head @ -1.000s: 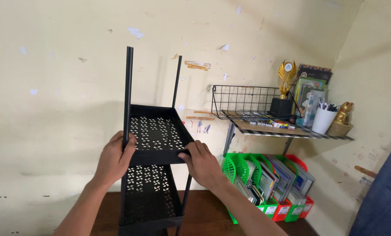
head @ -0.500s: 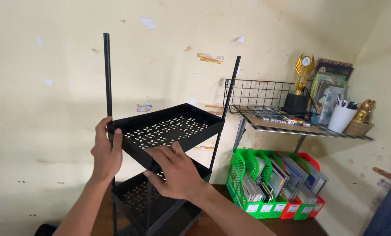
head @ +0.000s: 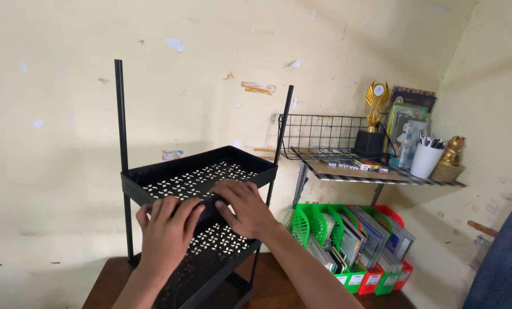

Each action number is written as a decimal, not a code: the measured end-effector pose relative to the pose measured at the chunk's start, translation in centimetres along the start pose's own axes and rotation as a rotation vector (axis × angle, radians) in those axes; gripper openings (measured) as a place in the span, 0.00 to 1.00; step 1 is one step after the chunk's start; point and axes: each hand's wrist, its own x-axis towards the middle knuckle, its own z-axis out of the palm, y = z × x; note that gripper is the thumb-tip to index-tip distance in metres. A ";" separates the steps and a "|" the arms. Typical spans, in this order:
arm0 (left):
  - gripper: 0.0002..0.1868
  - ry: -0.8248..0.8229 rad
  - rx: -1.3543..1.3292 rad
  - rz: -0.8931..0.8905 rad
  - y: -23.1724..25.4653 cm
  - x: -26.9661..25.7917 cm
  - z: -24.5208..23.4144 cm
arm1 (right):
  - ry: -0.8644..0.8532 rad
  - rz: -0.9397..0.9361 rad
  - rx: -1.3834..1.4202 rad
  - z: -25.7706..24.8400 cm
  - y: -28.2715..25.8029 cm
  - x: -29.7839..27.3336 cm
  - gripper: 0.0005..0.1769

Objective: The person assembles a three-tier black metal shelf by inserting vertical poles into the perforated trays and securing them with a wrench. The person attaches each tray sequentially and tightens the connections.

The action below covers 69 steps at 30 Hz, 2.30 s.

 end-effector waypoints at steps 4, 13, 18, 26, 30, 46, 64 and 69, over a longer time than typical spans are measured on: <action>0.10 -0.060 -0.014 0.024 -2.2 0.3 0.4 | 0.029 -0.008 -0.026 0.3 1.9 -0.1 0.18; 0.08 0.026 -0.103 -0.001 -8.4 0.3 -1.6 | 0.086 -0.034 -0.284 -4.2 6.2 -6.0 0.18; 0.12 0.054 -0.198 -0.097 -8.2 -0.3 -1.2 | 0.247 -0.055 -0.285 -3.2 4.3 -6.3 0.18; 0.21 0.095 -0.116 -0.023 -7.0 -0.9 -1.7 | 0.261 0.005 -0.305 -3.0 3.5 -6.0 0.18; 0.27 0.079 -0.034 0.022 -7.2 -1.9 -2.1 | 0.254 -0.008 -0.295 -3.9 2.3 -5.8 0.25; 0.20 -0.435 -0.112 -0.487 -3.6 -39.2 -6.0 | -0.335 0.500 0.480 19.9 -17.5 -27.4 0.17; 0.13 -0.616 -0.226 -1.139 -4.1 -52.2 -13.3 | -0.935 0.853 0.546 29.7 -34.3 -27.8 0.18; 0.10 -0.665 -0.223 -1.176 -5.0 -51.8 -12.7 | -1.025 0.899 0.336 32.4 -35.5 -28.6 0.17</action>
